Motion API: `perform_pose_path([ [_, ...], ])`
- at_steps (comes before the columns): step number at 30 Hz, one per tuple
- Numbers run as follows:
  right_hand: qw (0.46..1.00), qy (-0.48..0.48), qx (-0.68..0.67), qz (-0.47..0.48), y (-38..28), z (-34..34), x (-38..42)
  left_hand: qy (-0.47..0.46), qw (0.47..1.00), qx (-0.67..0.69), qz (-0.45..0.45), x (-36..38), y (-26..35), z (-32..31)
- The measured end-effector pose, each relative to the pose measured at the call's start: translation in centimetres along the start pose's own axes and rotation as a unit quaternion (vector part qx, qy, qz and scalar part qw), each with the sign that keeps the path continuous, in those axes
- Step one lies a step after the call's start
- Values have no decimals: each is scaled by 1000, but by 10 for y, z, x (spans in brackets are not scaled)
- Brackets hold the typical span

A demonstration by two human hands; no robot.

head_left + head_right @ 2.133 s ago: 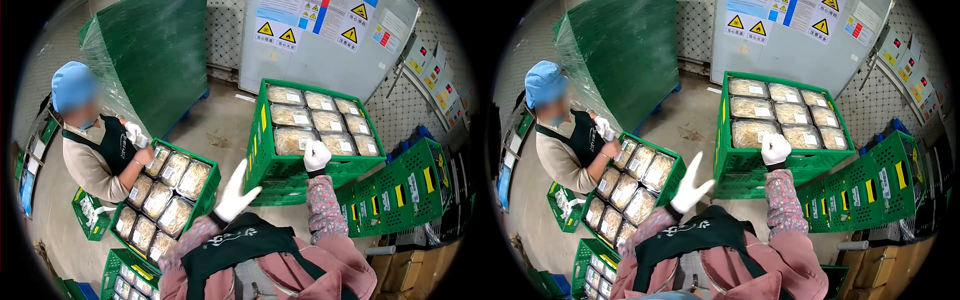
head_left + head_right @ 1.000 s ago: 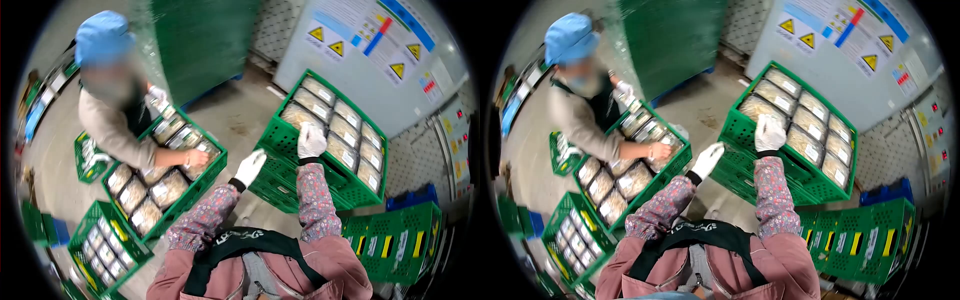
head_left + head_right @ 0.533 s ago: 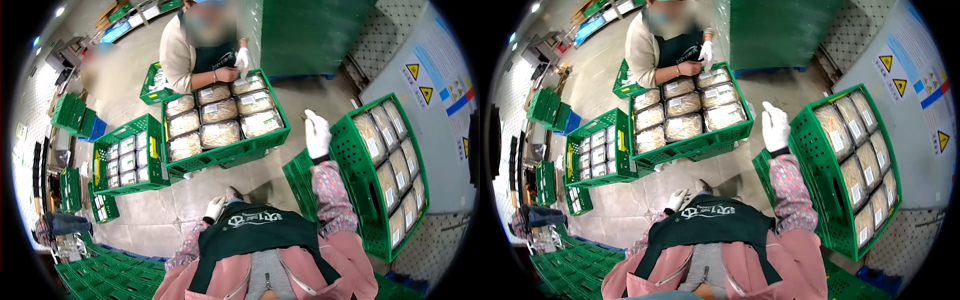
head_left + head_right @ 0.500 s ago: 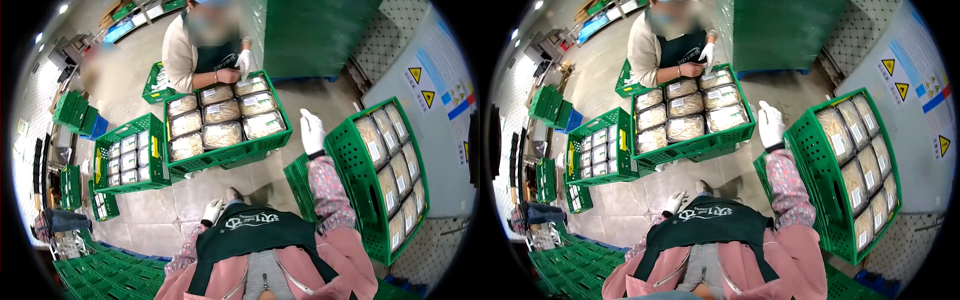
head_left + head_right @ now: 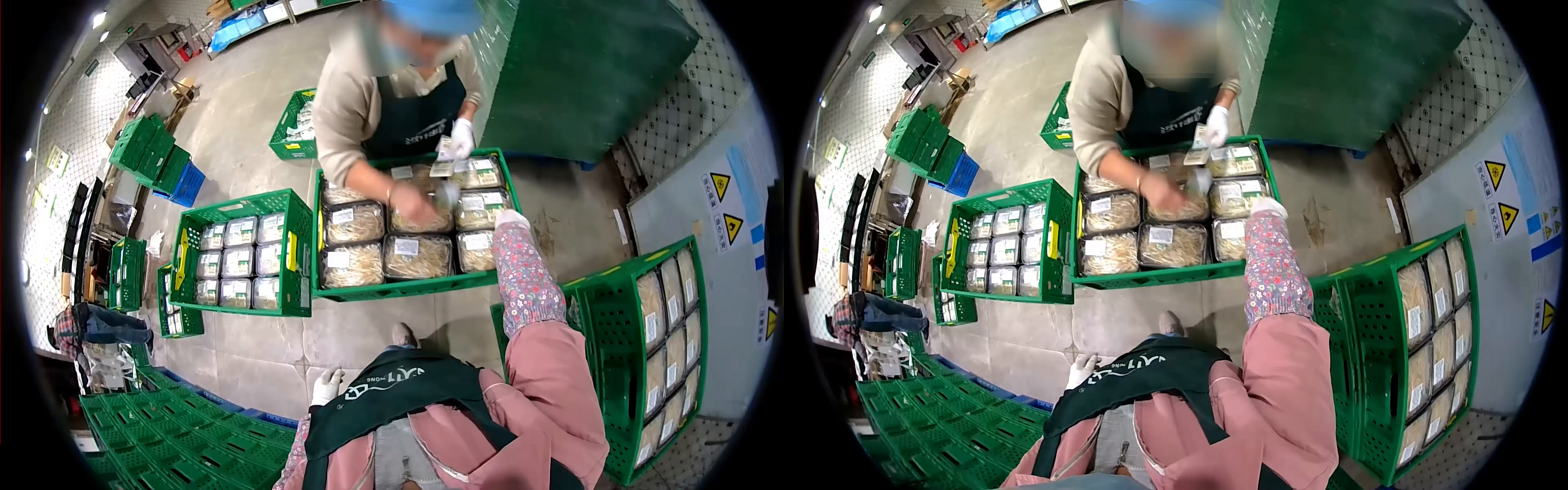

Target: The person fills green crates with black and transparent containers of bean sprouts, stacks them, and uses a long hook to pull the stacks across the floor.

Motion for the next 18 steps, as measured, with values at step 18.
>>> perform_pose_path([
  [18,847,295,-414,153,91,111,39,-308,904,287,-81,-140,354,-211],
])
Point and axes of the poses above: each hand's wrist, its own x-axis away from the middle knuckle, its own z-axis out of the back of the hand, y = z × x, the point moved 8 cm from there along -x, towards the middle knuckle, and after that the axes turned 9 degrees about -z, right-handed, at the moved point
